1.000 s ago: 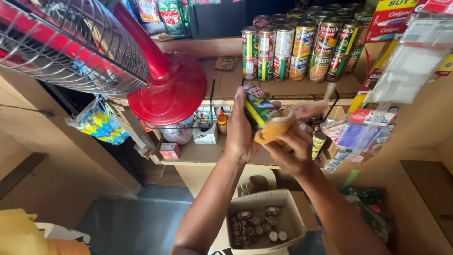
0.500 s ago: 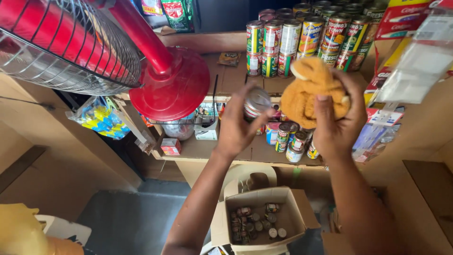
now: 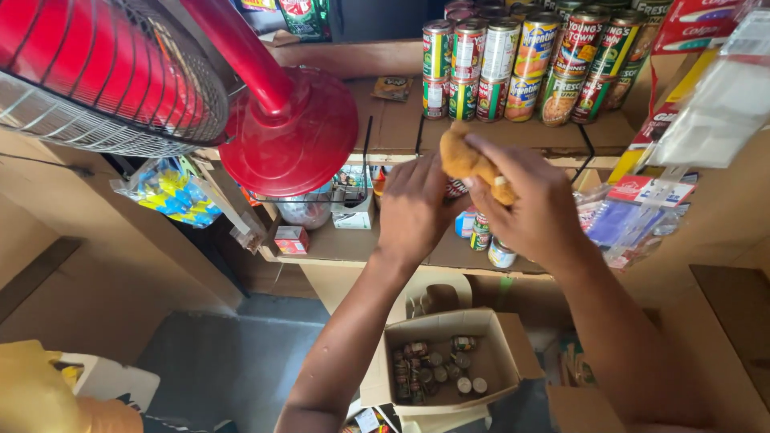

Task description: Wiping down canned goods with a yellow cloth and organizing them on a grocery shelf.

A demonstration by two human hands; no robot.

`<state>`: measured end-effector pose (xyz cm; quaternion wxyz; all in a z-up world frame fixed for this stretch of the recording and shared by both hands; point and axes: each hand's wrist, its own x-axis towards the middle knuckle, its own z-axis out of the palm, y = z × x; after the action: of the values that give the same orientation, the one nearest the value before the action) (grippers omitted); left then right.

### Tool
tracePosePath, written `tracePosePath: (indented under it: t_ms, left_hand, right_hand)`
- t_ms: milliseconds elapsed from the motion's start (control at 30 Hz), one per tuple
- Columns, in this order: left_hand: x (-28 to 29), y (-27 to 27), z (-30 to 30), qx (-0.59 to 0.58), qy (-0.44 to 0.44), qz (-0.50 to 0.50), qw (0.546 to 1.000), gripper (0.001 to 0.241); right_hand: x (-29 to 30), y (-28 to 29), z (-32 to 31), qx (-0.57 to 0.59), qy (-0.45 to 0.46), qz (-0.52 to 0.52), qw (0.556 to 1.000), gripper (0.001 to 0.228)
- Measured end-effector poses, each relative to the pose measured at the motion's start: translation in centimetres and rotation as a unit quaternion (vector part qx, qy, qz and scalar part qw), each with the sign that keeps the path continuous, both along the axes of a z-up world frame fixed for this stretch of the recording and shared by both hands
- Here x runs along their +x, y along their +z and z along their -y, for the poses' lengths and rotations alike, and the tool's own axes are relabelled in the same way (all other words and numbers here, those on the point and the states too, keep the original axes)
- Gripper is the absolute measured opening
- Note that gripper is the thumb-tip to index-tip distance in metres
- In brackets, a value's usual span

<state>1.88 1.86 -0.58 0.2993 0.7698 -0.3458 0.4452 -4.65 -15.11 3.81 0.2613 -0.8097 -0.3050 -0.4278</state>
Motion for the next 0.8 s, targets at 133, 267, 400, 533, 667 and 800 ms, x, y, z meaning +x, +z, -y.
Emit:
tracePosePath:
  t_ms: [133, 267, 400, 533, 667, 800]
  left_hand:
    - [-0.5, 1.0, 0.2, 0.010, 0.033, 0.050, 0.998, 0.057]
    - [-0.5, 0.3, 0.4, -0.006, 0.030, 0.025, 0.999, 0.052]
    - [-1.2, 0.6, 0.7, 0.000, 0.021, 0.041, 0.999, 0.059]
    - [-1.6, 0.1, 1.0, -0.014, 0.045, 0.049, 0.998, 0.062]
    - [-1.6, 0.2, 1.0, -0.021, 0.048, 0.051, 0.997, 0.061]
    - [-1.7, -0.2, 1.1, -0.018, 0.038, 0.050, 0.998, 0.061]
  right_hand:
    - [-0.7, -0.1, -0.4, -0.008, -0.033, 0.000, 0.999, 0.050]
    - [-1.5, 0.2, 0.1, -0.032, 0.010, 0.026, 0.999, 0.051]
    - [-1.3, 0.4, 0.3, 0.000, 0.015, -0.044, 0.999, 0.060]
    - [-2.0, -0.3, -0.2, -0.039, -0.067, -0.055, 0.995, 0.060]
    - [-2.1, -0.5, -0.1, -0.051, -0.042, 0.013, 0.998, 0.058]
    - [-2.1, -0.5, 0.0, 0.035, -0.036, -0.107, 0.993, 0.058]
